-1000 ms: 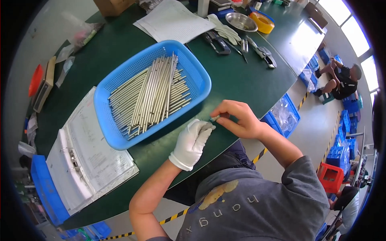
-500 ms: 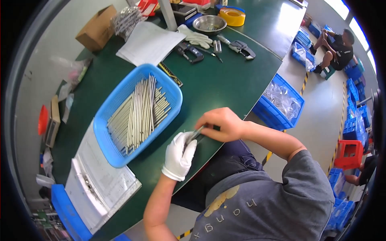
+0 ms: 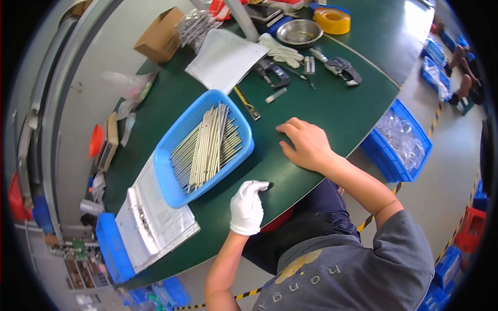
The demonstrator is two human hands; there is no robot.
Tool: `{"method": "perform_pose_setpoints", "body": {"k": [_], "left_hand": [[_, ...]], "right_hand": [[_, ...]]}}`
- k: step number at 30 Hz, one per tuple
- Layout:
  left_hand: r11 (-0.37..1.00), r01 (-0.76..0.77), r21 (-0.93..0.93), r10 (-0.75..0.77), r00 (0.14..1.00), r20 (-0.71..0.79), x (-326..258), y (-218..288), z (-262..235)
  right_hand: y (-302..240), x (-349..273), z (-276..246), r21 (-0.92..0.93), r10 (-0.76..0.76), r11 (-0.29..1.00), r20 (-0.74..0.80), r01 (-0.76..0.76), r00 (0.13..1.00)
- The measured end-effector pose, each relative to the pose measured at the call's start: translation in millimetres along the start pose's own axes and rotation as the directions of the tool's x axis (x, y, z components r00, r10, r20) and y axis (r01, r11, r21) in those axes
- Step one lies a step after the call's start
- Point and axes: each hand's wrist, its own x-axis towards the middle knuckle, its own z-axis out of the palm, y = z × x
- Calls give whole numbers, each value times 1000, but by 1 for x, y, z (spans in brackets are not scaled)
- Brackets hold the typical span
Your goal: Assembling small metal components onto longer metal tubes at a factory workbench.
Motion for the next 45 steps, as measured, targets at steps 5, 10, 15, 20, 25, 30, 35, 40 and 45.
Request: {"method": "perform_pose_setpoints", "body": {"k": [5,10,15,20,25,30,35,40,45], "left_hand": [[1000,-28,-3,28,999,-22,7,0,12],[984,-126,129,120,991,55,24,6,27],[952,-224,206,174,956,236,39,19,14],[928,-301,220,267,949,171,78,50,-25],[772,294,563,-310,948,-70,139,12,-63],[627,277,728,-542,827,152,163,-37,-60],[734,211,645,-380,916,133,156,-64,-66],[703,465,-538,-487,866,113,125,-45,-94],[623,78,-778,-413,878,-243,94,-30,-112]], "right_hand": [[0,2,1,150,-340,934,86,325,937],[0,-1,2,330,-508,844,232,424,830],[-7,4,-11,371,-417,876,257,309,872],[0,-4,-12,441,-249,884,155,159,956],[-4,-3,-9,437,77,894,76,-102,994],[-2,-2,-8,437,183,874,106,-211,977],[-14,4,1,133,58,989,76,-68,995],[-15,3,1,-202,-101,971,147,129,984],[-73,57,-21,-89,-87,993,-87,80,992]]}}
